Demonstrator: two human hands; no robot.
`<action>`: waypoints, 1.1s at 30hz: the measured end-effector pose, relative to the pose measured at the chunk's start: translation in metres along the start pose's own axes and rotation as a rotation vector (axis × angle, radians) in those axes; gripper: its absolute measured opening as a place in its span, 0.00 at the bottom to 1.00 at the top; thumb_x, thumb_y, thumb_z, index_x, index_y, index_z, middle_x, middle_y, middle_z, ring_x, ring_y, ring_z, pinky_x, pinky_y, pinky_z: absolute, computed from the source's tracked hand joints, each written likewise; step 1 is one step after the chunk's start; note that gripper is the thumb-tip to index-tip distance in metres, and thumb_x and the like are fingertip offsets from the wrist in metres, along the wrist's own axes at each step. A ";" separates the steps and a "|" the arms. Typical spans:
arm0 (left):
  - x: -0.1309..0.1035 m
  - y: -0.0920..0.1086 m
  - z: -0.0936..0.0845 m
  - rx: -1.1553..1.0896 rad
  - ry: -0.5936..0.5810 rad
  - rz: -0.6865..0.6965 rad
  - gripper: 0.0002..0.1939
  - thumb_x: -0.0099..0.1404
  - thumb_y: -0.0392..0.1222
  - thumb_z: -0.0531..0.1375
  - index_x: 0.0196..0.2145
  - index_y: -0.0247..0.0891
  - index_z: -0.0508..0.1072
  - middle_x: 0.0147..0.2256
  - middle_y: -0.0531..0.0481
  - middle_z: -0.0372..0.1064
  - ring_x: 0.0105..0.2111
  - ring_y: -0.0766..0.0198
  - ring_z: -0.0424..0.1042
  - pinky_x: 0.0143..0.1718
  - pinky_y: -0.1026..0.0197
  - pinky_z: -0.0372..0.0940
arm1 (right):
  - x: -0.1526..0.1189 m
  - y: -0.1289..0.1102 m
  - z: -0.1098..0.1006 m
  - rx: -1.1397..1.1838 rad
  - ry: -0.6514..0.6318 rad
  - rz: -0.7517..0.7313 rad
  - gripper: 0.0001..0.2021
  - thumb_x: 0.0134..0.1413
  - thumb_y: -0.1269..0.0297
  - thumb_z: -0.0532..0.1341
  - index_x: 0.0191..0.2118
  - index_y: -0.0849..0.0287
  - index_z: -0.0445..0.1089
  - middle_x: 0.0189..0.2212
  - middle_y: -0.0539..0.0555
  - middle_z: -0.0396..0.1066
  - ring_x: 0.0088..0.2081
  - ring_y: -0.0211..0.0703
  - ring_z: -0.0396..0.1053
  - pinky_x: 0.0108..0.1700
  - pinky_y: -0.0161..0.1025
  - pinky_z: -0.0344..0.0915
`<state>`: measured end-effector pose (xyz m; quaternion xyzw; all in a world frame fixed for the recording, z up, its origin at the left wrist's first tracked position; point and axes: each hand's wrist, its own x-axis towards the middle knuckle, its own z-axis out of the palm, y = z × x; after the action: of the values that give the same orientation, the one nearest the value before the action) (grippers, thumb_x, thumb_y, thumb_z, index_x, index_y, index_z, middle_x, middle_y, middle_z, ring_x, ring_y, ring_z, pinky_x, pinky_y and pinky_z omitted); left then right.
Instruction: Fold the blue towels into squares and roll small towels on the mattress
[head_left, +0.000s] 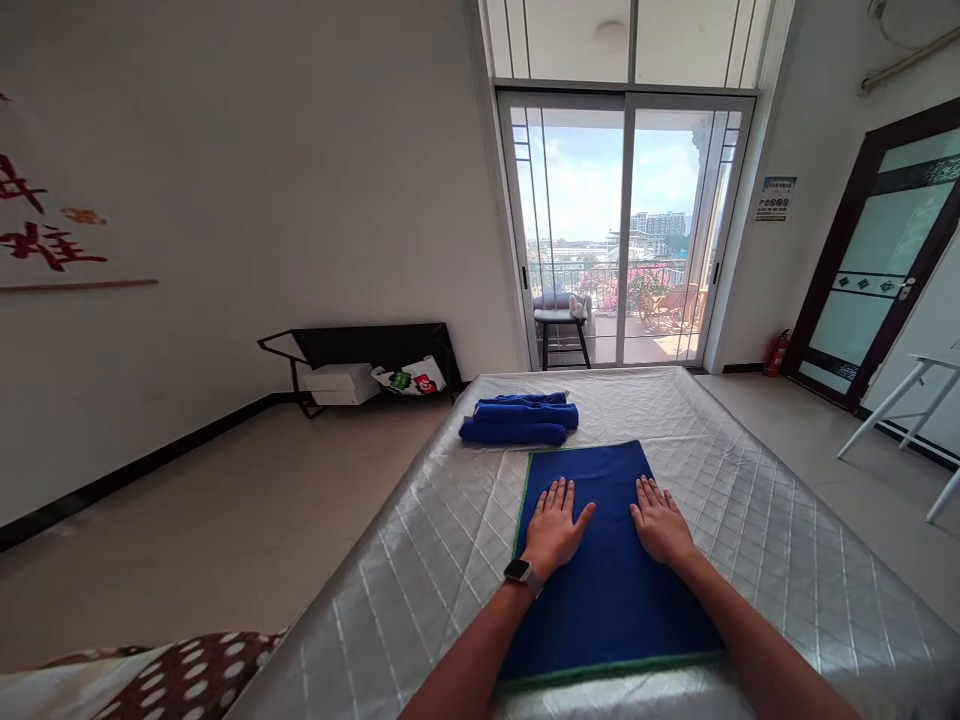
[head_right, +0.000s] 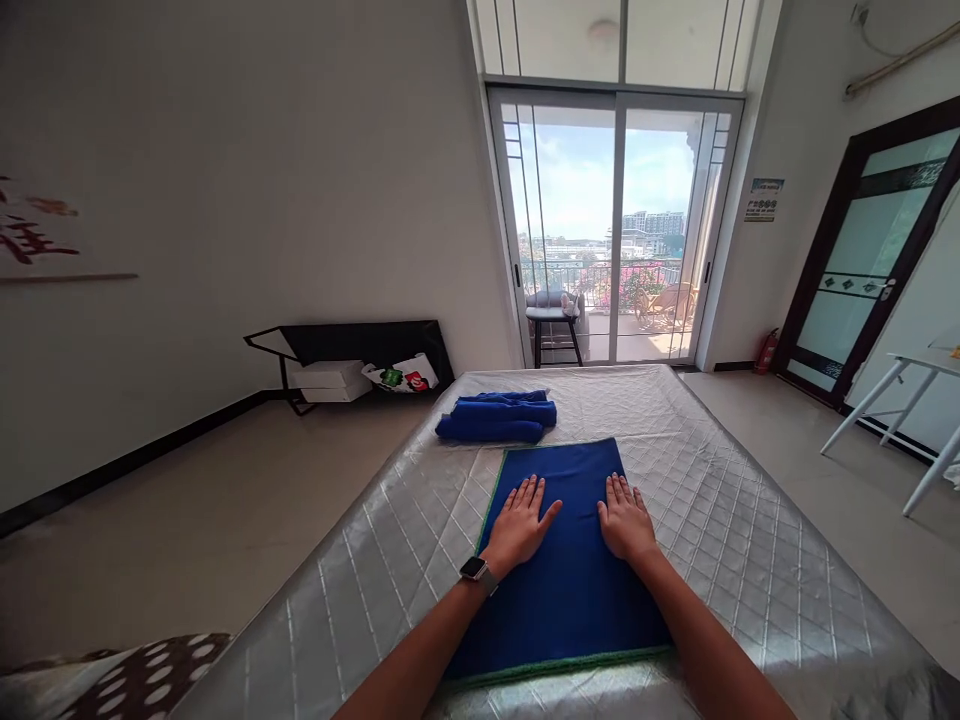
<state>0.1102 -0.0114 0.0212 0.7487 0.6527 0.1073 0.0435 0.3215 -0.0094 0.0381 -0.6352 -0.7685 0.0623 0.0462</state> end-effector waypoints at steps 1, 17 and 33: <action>-0.002 -0.014 -0.003 0.009 -0.001 -0.049 0.43 0.71 0.65 0.36 0.69 0.27 0.52 0.69 0.35 0.46 0.70 0.48 0.43 0.69 0.46 0.43 | 0.000 0.000 -0.001 -0.001 -0.010 0.007 0.31 0.69 0.58 0.38 0.72 0.68 0.44 0.71 0.60 0.42 0.72 0.44 0.38 0.70 0.48 0.38; -0.010 -0.050 0.004 0.101 0.034 -0.142 0.42 0.72 0.61 0.37 0.67 0.21 0.54 0.68 0.32 0.49 0.69 0.48 0.48 0.68 0.47 0.48 | 0.091 0.004 -0.024 0.000 -0.078 -0.015 0.31 0.70 0.57 0.38 0.72 0.69 0.44 0.71 0.60 0.41 0.72 0.43 0.37 0.70 0.44 0.37; -0.005 0.000 -0.004 0.097 0.133 0.143 0.38 0.74 0.60 0.36 0.66 0.28 0.59 0.67 0.38 0.54 0.67 0.53 0.54 0.67 0.49 0.54 | 0.111 0.014 0.005 0.035 -0.031 0.028 0.31 0.70 0.56 0.38 0.72 0.68 0.43 0.72 0.58 0.41 0.72 0.41 0.36 0.70 0.43 0.35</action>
<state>0.1085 -0.0163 0.0247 0.7857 0.6036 0.1279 -0.0439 0.3132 0.1018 0.0304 -0.6440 -0.7588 0.0864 0.0446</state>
